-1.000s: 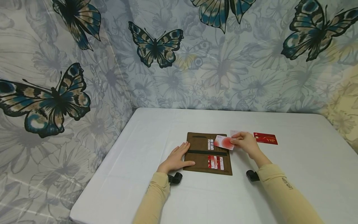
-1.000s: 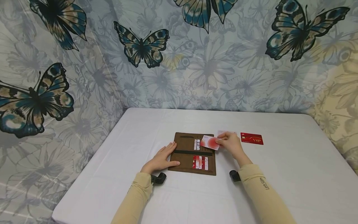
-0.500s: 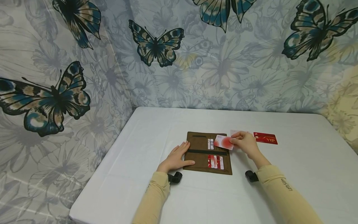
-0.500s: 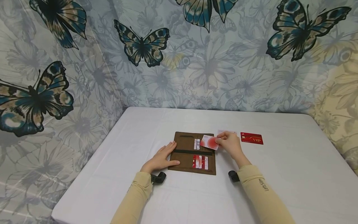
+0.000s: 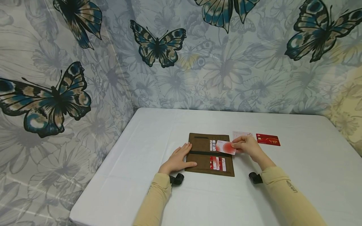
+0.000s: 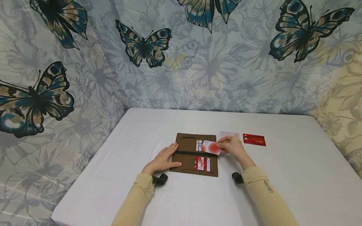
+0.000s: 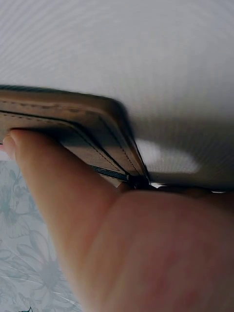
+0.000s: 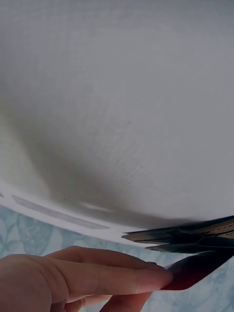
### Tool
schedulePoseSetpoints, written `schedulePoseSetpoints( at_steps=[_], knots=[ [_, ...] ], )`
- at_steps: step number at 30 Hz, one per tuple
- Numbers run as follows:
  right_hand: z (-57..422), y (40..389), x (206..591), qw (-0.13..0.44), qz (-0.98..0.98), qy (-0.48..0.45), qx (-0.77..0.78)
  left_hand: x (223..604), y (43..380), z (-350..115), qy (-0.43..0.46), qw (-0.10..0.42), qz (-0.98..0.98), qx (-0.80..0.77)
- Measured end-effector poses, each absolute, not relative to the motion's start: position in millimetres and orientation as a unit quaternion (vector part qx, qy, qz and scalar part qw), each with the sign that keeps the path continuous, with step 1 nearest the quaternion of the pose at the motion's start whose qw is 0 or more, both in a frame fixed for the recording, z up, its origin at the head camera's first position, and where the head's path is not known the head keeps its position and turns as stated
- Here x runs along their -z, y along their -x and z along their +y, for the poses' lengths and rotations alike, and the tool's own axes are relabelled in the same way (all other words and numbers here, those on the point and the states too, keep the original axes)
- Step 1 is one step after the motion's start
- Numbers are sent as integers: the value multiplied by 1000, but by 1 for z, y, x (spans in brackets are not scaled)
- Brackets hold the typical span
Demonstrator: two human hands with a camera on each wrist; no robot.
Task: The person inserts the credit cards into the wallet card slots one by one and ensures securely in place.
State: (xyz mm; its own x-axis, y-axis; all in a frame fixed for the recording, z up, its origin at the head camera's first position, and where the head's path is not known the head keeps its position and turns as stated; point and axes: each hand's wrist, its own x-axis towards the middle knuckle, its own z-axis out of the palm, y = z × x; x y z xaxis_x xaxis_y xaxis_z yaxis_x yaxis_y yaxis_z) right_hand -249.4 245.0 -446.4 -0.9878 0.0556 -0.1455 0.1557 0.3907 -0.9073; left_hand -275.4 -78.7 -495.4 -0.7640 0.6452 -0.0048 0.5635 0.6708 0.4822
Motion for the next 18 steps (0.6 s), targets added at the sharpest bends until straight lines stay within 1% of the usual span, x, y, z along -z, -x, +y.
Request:
schedulePoseSetpoints(
  at_steps=[14,18],
  knots=[
    [245,264,444,47,853,-69,515,496,277,-79,-334,89,908,-235],
    [245,267,443,57,857,-67,508,495,276,-79,-333,90,910,-232]
  ],
)
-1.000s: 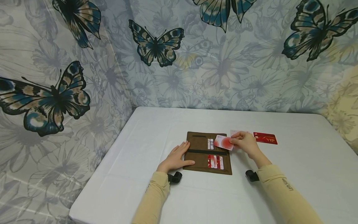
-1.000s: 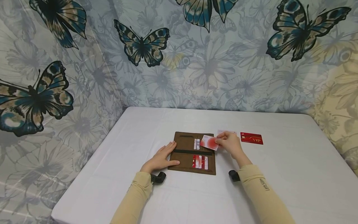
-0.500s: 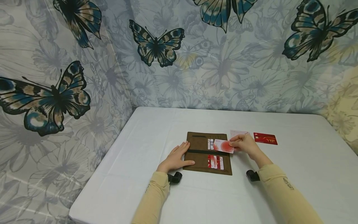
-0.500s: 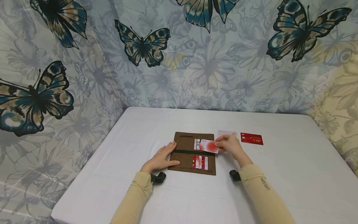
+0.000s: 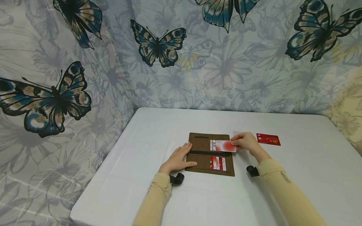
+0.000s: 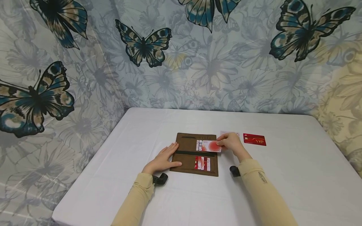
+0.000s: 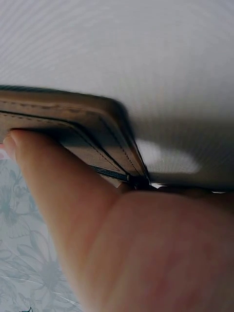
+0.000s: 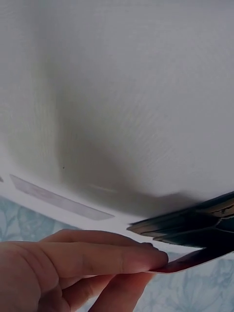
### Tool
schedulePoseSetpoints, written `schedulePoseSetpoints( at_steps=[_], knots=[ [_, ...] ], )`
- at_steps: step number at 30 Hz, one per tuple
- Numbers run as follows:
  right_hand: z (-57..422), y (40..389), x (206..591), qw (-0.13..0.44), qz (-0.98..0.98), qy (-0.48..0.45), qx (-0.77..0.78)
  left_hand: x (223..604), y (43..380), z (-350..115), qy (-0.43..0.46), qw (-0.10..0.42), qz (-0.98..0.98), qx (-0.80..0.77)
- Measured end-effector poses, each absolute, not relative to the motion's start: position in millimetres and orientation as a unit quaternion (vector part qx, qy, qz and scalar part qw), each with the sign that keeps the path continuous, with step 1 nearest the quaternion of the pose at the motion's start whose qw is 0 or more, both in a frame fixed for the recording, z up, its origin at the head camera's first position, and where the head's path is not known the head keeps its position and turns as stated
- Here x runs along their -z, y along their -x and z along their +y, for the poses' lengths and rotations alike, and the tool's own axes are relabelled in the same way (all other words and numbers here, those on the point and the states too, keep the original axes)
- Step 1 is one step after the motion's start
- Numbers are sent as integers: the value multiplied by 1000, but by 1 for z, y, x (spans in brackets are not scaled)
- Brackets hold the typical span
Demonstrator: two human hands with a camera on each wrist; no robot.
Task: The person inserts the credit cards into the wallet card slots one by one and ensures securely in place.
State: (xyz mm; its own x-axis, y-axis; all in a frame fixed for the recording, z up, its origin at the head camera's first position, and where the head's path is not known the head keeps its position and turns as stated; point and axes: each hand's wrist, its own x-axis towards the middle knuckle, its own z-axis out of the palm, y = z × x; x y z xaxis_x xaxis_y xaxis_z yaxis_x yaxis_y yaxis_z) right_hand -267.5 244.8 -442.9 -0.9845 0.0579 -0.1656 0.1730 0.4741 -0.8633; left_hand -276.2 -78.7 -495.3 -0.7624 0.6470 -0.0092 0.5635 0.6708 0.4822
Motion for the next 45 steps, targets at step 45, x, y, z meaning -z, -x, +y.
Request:
schedulePoseSetpoints(
  at_steps=[45],
  knots=[
    [236,264,447,71,844,-96,523,492,274,-80,-334,89,908,-235]
  ],
)
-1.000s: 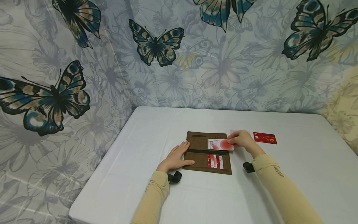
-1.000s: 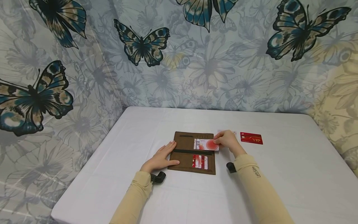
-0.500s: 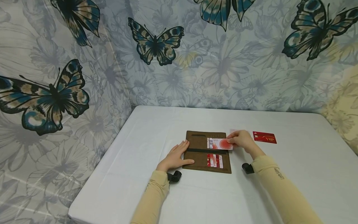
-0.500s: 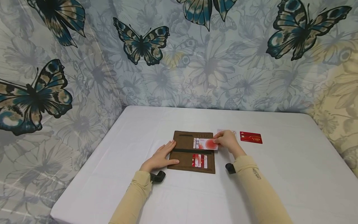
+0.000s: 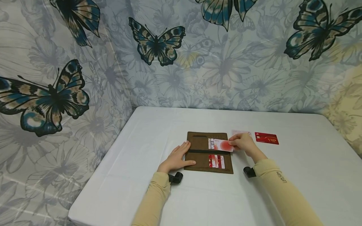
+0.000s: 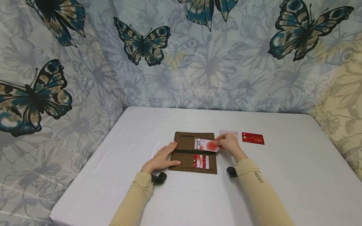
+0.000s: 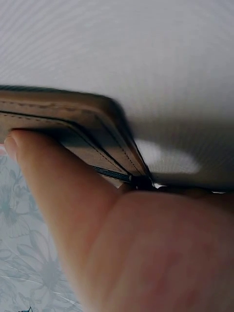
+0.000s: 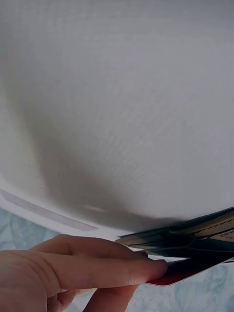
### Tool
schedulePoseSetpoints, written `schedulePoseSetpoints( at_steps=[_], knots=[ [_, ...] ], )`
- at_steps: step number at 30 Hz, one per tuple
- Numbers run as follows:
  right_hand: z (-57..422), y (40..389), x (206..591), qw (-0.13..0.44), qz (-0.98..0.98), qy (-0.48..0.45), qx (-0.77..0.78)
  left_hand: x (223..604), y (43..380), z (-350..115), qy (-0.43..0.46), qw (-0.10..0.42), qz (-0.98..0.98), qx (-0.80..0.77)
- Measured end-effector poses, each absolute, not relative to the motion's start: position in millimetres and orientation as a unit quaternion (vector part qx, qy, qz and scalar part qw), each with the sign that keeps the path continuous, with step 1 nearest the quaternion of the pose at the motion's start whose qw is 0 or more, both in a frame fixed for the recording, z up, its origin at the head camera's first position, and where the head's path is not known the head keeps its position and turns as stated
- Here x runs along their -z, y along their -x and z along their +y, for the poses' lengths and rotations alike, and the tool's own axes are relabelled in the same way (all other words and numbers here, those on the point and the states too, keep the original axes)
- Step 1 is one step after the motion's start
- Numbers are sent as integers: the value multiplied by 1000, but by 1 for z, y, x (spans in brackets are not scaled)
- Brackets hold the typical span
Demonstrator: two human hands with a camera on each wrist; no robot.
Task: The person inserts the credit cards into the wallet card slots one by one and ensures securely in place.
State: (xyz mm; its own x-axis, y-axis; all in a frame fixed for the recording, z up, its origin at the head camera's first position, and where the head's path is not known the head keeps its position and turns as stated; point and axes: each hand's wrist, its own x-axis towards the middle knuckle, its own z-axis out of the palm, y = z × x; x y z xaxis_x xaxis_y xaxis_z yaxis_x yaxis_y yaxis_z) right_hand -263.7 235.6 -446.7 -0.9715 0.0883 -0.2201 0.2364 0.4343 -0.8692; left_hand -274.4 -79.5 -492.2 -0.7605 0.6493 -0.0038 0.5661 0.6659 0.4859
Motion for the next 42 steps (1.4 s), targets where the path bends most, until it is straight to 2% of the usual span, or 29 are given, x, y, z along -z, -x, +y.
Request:
schedulePoseSetpoints(
  at_steps=[14,25,42],
  knots=[
    [231,260,449,43,815,-108,567,491,274,-80,-335,85,907,-239],
    [231,267,445,72,837,-83,537,492,275,-81,-338,89,906,-239],
    [219,280,434,75,861,-86,496,493,277,-80,-336,90,909,-231]
  ],
)
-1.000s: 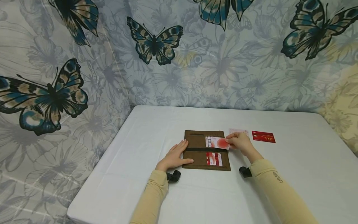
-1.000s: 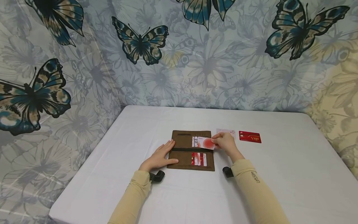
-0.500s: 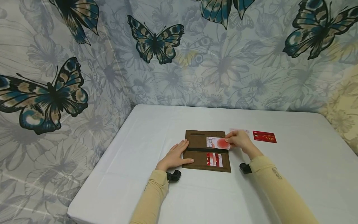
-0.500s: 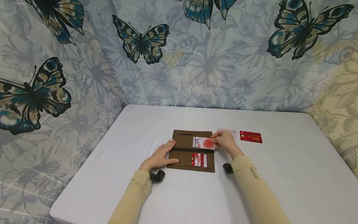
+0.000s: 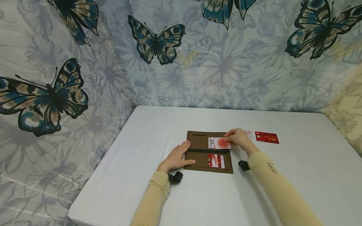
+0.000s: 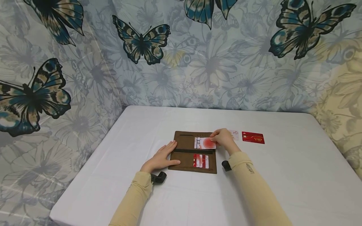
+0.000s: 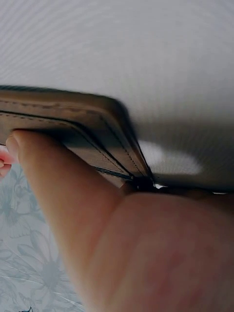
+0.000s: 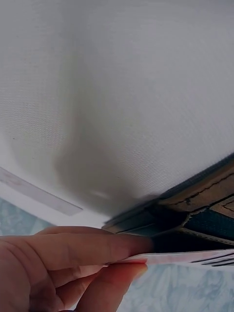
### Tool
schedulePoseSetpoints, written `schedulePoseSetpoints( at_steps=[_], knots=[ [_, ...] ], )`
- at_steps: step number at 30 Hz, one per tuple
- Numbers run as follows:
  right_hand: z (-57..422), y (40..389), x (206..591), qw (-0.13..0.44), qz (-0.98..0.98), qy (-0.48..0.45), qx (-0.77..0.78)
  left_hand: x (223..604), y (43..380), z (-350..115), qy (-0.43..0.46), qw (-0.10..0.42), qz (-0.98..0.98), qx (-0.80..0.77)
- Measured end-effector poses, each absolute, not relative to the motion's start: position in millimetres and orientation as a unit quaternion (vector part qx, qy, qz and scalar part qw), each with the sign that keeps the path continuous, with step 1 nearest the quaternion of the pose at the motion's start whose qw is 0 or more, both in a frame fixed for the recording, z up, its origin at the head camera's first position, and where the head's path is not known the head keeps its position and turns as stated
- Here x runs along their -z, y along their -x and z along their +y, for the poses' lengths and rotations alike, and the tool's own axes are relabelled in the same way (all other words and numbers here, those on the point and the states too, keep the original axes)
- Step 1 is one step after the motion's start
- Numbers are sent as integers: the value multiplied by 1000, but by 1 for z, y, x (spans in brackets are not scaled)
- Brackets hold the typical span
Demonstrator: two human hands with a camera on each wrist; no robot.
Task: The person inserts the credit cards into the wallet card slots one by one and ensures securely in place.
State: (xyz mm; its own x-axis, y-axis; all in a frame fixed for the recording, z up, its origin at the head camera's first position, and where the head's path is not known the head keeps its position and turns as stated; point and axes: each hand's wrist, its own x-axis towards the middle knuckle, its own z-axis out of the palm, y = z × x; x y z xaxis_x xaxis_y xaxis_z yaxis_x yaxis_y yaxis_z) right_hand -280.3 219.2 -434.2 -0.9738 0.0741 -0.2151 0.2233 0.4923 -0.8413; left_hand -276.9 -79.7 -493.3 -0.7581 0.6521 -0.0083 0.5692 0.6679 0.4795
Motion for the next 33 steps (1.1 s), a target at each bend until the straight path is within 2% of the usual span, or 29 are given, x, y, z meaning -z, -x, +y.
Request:
schedulePoseSetpoints(
  at_steps=[20,29,33],
  knots=[
    [207,281,447,69,847,-71,523,490,274,-80,-339,86,905,-245],
    [209,275,449,104,858,-75,498,492,276,-81,-331,91,908,-239],
    [206,268,448,100,856,-69,502,493,276,-81,-333,89,908,-238]
  ],
)
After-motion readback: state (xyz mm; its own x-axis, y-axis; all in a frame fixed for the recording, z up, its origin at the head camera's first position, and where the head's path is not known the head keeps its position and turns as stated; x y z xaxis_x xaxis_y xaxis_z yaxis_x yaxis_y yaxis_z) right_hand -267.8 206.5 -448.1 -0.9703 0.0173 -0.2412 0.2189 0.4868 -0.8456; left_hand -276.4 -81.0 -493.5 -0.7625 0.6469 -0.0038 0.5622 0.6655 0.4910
